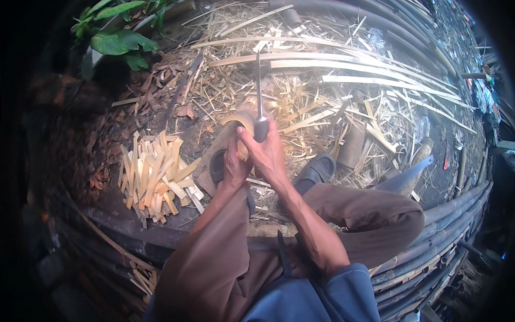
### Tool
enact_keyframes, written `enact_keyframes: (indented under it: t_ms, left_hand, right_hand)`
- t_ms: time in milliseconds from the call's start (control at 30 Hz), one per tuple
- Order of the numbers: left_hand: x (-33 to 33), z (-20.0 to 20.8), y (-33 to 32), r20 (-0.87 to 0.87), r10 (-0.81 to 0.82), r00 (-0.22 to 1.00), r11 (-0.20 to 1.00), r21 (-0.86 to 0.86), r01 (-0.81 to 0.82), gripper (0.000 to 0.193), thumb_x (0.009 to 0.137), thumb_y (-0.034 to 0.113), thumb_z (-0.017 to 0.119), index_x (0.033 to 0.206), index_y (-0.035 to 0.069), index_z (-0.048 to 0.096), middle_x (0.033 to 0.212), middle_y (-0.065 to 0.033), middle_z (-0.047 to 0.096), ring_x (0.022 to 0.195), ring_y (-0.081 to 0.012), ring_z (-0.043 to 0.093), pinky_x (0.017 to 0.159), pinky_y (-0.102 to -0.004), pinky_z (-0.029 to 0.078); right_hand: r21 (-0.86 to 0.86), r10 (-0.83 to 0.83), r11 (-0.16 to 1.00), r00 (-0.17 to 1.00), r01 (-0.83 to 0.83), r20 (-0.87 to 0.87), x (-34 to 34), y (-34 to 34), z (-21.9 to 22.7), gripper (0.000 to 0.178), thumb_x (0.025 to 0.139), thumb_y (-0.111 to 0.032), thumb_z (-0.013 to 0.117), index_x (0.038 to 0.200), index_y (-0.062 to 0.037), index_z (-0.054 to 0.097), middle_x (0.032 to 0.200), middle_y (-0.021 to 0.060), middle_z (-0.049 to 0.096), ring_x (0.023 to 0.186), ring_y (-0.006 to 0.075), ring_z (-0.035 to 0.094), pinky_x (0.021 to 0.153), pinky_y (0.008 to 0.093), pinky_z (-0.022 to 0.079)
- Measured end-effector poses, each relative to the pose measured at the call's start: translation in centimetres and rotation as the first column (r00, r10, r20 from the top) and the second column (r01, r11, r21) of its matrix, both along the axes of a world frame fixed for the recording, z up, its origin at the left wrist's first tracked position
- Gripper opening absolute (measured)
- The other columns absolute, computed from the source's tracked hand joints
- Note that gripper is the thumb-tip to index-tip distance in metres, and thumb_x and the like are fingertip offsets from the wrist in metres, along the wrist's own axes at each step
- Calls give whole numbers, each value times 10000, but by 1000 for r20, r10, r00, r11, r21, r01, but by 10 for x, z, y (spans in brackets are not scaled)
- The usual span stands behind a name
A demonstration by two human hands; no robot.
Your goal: The person sits on the ground and uses a machete to split bamboo strips into smaller pieces. They repeatedly position the bamboo on a wooden block, strike it with the machete, and gather the resulting pieces into a pile.
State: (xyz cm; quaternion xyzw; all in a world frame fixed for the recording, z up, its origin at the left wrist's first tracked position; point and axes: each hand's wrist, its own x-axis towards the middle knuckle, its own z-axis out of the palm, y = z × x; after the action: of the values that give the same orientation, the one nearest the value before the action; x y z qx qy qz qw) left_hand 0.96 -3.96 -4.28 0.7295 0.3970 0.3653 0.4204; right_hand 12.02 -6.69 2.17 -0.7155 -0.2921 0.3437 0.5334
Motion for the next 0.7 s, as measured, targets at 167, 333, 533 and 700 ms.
enact_keyframes:
  t_ms: [167, 333, 533, 700]
  left_hand:
    - [-1, 5, 41, -56, 62, 996, 992, 111, -56, 304, 938, 202, 665, 1151, -8, 614, 1027, -211, 670, 933, -373, 665, 791, -462, 519]
    - [-5, 10, 85, 148, 220, 964, 972, 52, -229, 333, 1021, 303, 583, 1126, -8, 638, 807, -114, 653, 716, -187, 593, 664, -338, 481]
    - [-35, -13, 135, 365, 231, 902, 914, -399, -73, 357, 1001, 356, 619, 1125, 21, 615, 979, -8, 641, 858, -98, 576, 792, -297, 478]
    - [-37, -18, 141, 501, 238, 832, 911, -412, -13, 327, 1008, 373, 610, 1082, 55, 603, 991, 14, 602, 865, -74, 530, 750, -266, 463]
  right_hand:
    - [-99, 85, 988, 952, -119, -296, 10, -2, 29, 585, 968, -360, 633, 1393, 0, 453, 909, 89, 623, 716, 121, 583, 582, 270, 467]
    - [-165, 74, 980, 975, -110, -211, 23, -47, 23, 453, 1007, -303, 573, 1358, -27, 497, 826, 13, 563, 733, 86, 525, 624, 257, 440]
    - [-302, 83, 943, 979, -137, -187, 5, -98, -32, 409, 982, -300, 592, 1275, -19, 542, 815, 28, 555, 746, 107, 503, 670, 284, 433]
    - [-358, 99, 921, 982, -152, -162, 0, -110, -66, 460, 972, -336, 589, 1302, -21, 536, 945, 135, 641, 878, 224, 597, 829, 361, 478]
